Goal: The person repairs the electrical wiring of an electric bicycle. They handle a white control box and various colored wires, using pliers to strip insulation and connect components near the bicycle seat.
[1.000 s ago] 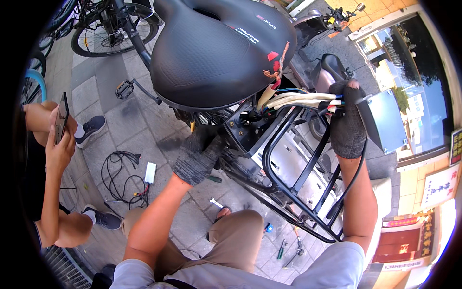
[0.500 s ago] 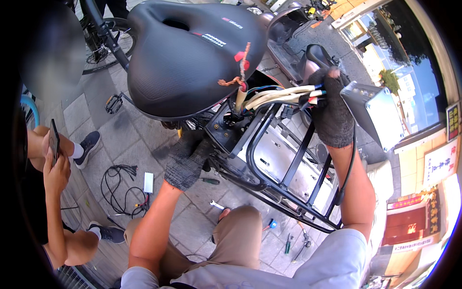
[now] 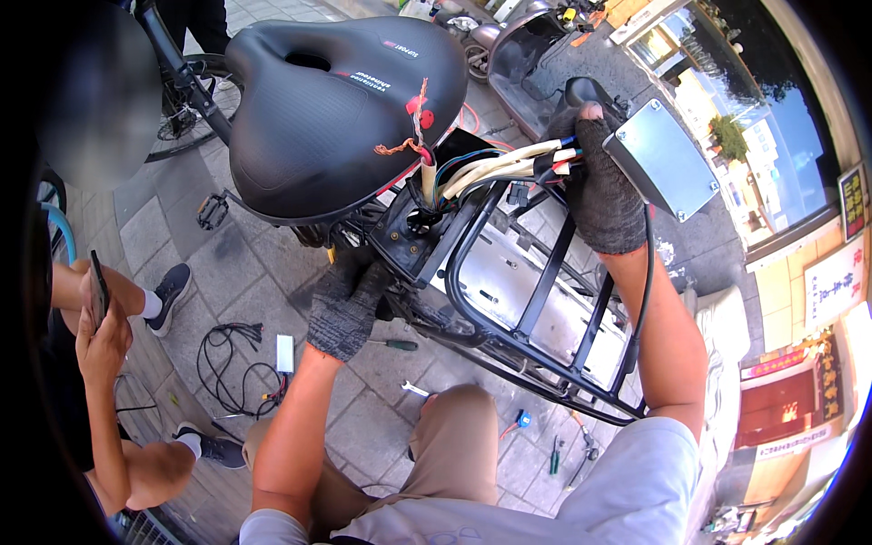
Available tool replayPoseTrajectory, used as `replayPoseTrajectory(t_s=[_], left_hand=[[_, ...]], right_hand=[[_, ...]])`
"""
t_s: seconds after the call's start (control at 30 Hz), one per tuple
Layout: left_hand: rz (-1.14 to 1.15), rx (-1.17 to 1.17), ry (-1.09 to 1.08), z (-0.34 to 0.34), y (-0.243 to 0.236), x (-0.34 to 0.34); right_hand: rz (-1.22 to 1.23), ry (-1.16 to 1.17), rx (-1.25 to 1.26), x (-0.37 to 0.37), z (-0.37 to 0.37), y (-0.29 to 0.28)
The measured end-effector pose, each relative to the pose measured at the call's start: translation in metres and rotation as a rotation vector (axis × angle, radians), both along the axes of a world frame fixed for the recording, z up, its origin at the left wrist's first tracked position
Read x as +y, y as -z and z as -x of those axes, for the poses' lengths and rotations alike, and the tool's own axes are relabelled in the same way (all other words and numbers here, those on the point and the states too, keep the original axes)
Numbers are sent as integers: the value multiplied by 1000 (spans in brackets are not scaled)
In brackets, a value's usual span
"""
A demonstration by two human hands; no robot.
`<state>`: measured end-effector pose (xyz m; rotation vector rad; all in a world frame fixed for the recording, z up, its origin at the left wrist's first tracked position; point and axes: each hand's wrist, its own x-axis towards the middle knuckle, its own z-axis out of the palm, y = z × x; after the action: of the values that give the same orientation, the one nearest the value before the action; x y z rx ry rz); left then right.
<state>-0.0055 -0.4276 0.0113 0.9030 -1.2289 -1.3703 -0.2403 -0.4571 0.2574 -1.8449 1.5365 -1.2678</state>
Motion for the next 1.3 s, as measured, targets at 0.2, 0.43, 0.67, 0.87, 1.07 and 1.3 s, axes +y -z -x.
replayPoseTrajectory(t_s=[0.2, 0.43, 0.67, 0.87, 1.07, 1.3], left_hand=[[84, -76, -28, -2, -4, 1], [44, -33, -28, 1, 0, 2], [64, -70, -71, 3, -8, 7], [62, -93, -137, 5, -13, 10], [196, -84, -322, 8, -17, 13], [140, 55, -284, -18, -45, 38]], right_hand=[[-19, -4, -89, -1, 4, 5], [90, 41, 237, -6, 12, 8], [134, 36, 197, -6, 12, 11], [35, 28, 92, -11, 17, 10], [93, 29, 220, 8, 0, 0], [199, -436, 58, 40, -35, 2]])
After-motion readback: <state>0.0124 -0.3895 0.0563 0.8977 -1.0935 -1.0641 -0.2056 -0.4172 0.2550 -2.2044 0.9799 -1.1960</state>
